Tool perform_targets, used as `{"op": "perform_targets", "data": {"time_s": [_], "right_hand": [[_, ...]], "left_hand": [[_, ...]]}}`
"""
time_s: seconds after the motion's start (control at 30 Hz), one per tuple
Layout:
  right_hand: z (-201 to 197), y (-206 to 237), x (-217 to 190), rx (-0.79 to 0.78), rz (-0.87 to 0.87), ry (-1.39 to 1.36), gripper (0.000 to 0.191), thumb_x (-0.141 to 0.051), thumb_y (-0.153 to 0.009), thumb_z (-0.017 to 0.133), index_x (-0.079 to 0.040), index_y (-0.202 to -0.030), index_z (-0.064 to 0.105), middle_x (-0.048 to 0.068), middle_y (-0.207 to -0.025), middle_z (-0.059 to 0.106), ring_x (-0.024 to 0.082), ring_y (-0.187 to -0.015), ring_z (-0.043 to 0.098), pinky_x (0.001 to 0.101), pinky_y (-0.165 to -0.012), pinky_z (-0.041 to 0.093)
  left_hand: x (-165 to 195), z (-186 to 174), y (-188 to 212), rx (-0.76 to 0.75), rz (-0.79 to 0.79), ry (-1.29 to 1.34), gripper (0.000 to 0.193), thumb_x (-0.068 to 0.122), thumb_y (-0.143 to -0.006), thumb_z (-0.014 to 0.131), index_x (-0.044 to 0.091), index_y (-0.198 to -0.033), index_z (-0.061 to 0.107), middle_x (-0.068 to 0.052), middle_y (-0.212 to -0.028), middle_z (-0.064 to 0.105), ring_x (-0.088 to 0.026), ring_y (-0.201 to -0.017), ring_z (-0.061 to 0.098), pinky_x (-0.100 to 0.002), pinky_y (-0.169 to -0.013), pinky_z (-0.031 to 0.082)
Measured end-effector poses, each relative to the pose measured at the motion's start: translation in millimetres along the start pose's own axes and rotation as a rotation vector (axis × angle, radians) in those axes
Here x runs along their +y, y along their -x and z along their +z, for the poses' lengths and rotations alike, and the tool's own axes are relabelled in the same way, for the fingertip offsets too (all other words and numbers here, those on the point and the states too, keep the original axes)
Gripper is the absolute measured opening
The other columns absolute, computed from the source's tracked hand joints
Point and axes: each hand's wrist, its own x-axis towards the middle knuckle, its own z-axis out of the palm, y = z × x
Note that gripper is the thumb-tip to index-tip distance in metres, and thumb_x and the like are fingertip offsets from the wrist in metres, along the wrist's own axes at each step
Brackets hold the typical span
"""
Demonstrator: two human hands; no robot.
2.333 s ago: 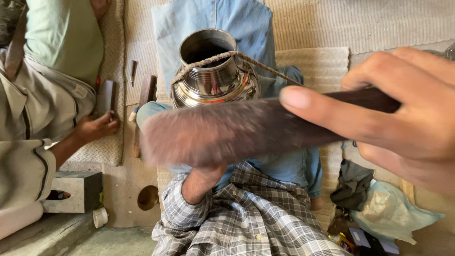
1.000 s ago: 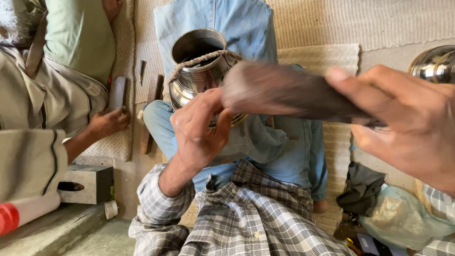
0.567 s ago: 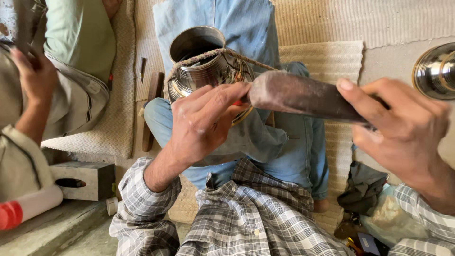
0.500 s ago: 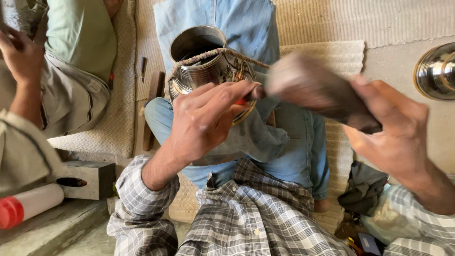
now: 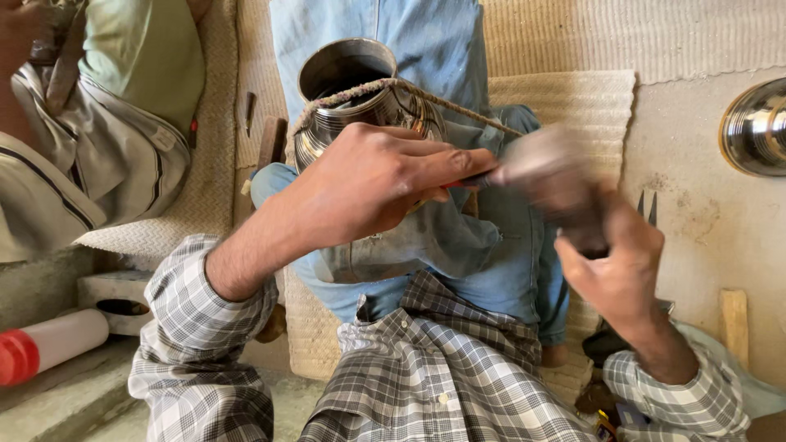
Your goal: The person sits cross-legged on the floor with a brass pot resting on a cloth pad on their lap. They position a punch against the pot's surface and repeatedly strike it with a wooden mallet, repositioning the punch around the rim to work the metal, after first placing a stone on the cloth pad.
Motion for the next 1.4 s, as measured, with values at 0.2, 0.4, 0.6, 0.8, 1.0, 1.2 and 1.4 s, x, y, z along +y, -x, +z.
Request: {"op": "perform_targets", "data": {"time_s": [0.2, 0.4, 0.6, 0.8, 1.0, 1.2, 1.4], "right_hand": [[15, 27, 19, -0.022, 0.066, -0.064, 0.076, 0.005, -0.084, 0.077, 0.002, -0.148, 0.036, 0.028, -0.111, 0.064, 0.034, -0.095, 0.068, 0.0421, -0.079, 0.058], [14, 14, 18, -0.045, 0.038, -0.032, 0.079, 0.0, -0.089, 0.076, 0.001, -0.158, 0.038, 0.023, -0.112, 0.068, 0.028, -0.088, 0.073, 0.0388, -0.074, 0.06], [-15, -22, -5, -0.047, -0.032, 0.158, 0.068, 0.002, -0.088, 0.078, 0.001, -0.148, 0.046, 0.022, -0.1, 0.065, 0.029, -0.078, 0.067, 0.0408, -0.07, 0.054], [-44, -72, -49, -0.155, -0.164, 0.146, 0.065, 0.0, -0.083, 0.075, -0.012, -0.141, 0.046, 0.013, -0.098, 0.066, 0.024, -0.073, 0.065, 0.0374, -0.066, 0.054], [-69, -107, -85, -0.456, -0.353, 0.454, 0.083, 0.006, -0.072, 0.076, -0.019, -0.148, 0.053, 0.012, -0.097, 0.064, 0.028, -0.075, 0.064, 0.0408, -0.067, 0.055], [-74, -123, -99, -0.53, -0.432, 0.34, 0.093, 0.006, -0.076, 0.074, -0.024, -0.157, 0.039, 0.011, -0.101, 0.062, 0.024, -0.076, 0.062, 0.036, -0.065, 0.053], [-74, -128, -107, -0.559, -0.484, 0.411, 0.091, 0.009, -0.072, 0.072, -0.023, -0.151, 0.041, 0.01, -0.094, 0.064, 0.021, -0.07, 0.059, 0.0381, -0.062, 0.051]], "left_hand": [[-6, 2, 1, -0.033, 0.061, -0.018, 0.055, 0.009, -0.091, 0.074, 0.017, -0.144, 0.06, -0.004, -0.119, 0.077, -0.022, -0.104, 0.076, -0.031, -0.071, 0.061], [12, 4, 24, 0.331, -0.282, 0.209, 0.04, 0.001, -0.099, 0.074, 0.01, -0.135, 0.062, -0.002, -0.124, 0.076, -0.014, -0.108, 0.079, -0.026, -0.086, 0.062], [12, 7, 46, 0.419, -0.194, 0.111, 0.046, -0.004, -0.092, 0.079, 0.005, -0.133, 0.061, -0.006, -0.121, 0.073, -0.022, -0.087, 0.07, -0.033, -0.071, 0.056], [13, 9, 50, 0.432, -0.173, 0.075, 0.045, -0.01, -0.086, 0.077, 0.005, -0.126, 0.063, -0.005, -0.119, 0.075, -0.022, -0.074, 0.062, -0.034, -0.063, 0.051], [29, 33, 59, 0.678, -0.282, 0.025, 0.044, -0.011, -0.085, 0.078, 0.004, -0.123, 0.063, -0.009, -0.114, 0.074, -0.024, -0.084, 0.07, -0.033, -0.064, 0.055], [32, 64, 64, 0.903, -0.319, -0.001, 0.038, -0.013, -0.088, 0.073, 0.0, -0.122, 0.06, -0.015, -0.108, 0.072, -0.03, -0.087, 0.074, -0.036, -0.071, 0.059], [30, 80, 70, 0.988, -0.323, 0.016, 0.041, -0.006, -0.087, 0.078, 0.0, -0.121, 0.057, -0.014, -0.095, 0.071, -0.026, -0.078, 0.072, -0.034, -0.062, 0.056]]}}
